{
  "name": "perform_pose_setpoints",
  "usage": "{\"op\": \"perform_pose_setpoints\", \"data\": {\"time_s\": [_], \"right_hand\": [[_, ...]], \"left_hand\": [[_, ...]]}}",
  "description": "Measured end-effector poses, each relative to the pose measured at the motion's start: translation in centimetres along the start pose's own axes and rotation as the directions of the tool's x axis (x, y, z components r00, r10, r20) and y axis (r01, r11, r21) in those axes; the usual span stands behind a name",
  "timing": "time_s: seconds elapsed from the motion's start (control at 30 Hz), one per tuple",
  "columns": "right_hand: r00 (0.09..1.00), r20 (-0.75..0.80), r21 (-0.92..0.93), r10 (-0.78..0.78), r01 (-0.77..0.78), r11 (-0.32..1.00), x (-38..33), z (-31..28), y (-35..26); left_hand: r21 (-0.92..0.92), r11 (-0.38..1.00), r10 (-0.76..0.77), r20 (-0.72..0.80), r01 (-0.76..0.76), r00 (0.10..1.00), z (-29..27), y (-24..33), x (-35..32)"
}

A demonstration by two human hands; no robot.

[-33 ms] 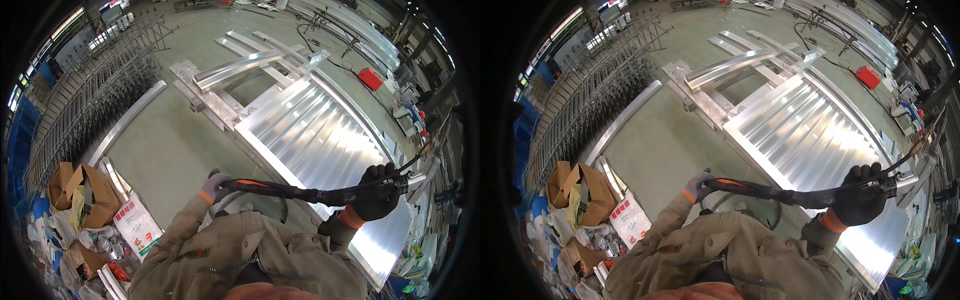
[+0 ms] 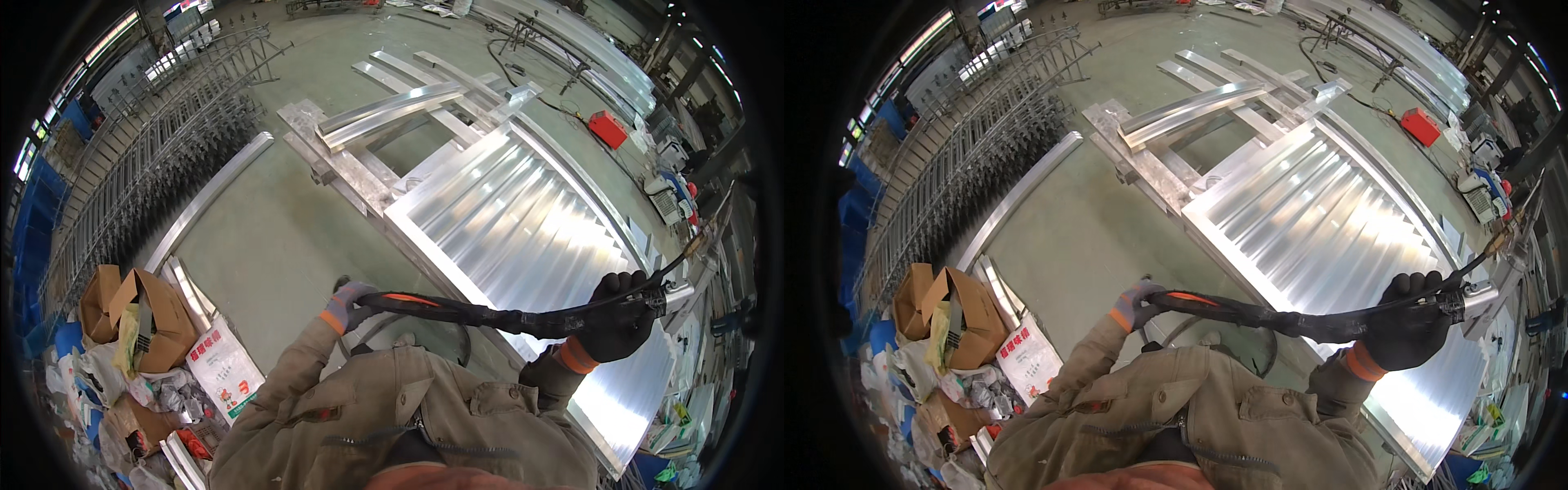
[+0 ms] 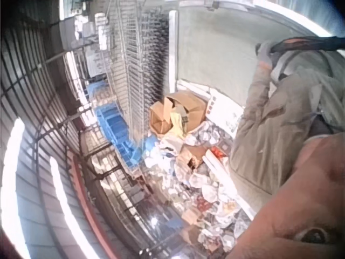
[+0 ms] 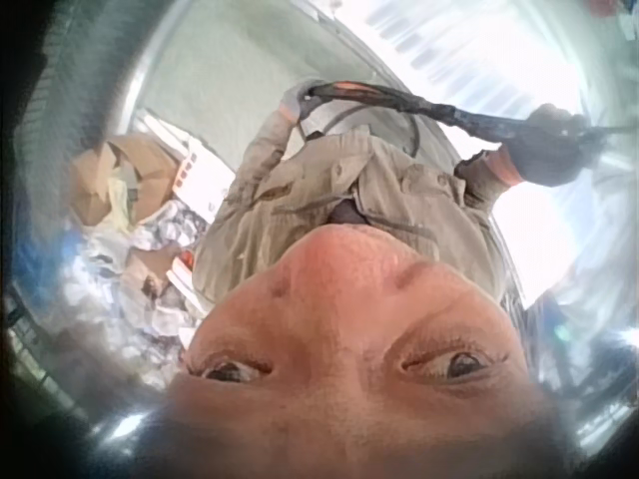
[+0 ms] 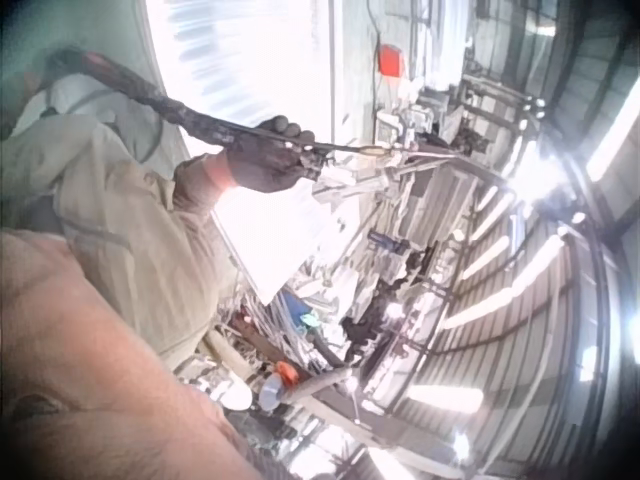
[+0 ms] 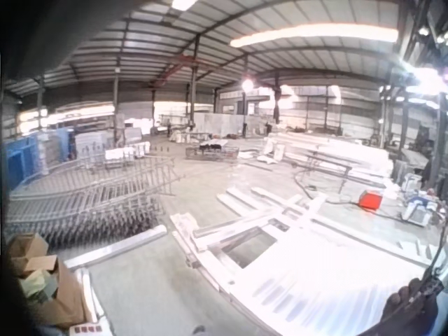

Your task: The person positions a large corrugated metal panel on a frame, then uses a rubber mallet to tap and align the edges. They then use a welding torch to weld the panel to the frame along multiple seams.

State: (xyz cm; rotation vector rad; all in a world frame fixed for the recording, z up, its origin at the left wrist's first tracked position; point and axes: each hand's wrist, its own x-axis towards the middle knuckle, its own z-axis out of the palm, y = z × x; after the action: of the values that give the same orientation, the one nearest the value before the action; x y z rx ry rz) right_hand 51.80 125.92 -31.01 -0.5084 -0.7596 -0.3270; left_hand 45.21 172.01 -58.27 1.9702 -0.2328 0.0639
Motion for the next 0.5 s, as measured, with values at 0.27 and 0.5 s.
{"op": "perform_pose_setpoints", "data": {"time_s": [0.27,0.5], "right_hand": [[0.852,-0.456,-0.241,-0.258,0.161,0.957,3.0,-3.5,4.5],[0.827,-0.409,-0.548,-0.385,0.115,0.829,-1.5,-4.2,7.1]], "left_hand": [[-0.037,0.98,-0.186,0.143,0.193,0.972,-6.7,-1.1,9.9],[0.043,0.995,-0.094,0.584,0.085,0.806,-9.5,-11.1,18.8]]}}
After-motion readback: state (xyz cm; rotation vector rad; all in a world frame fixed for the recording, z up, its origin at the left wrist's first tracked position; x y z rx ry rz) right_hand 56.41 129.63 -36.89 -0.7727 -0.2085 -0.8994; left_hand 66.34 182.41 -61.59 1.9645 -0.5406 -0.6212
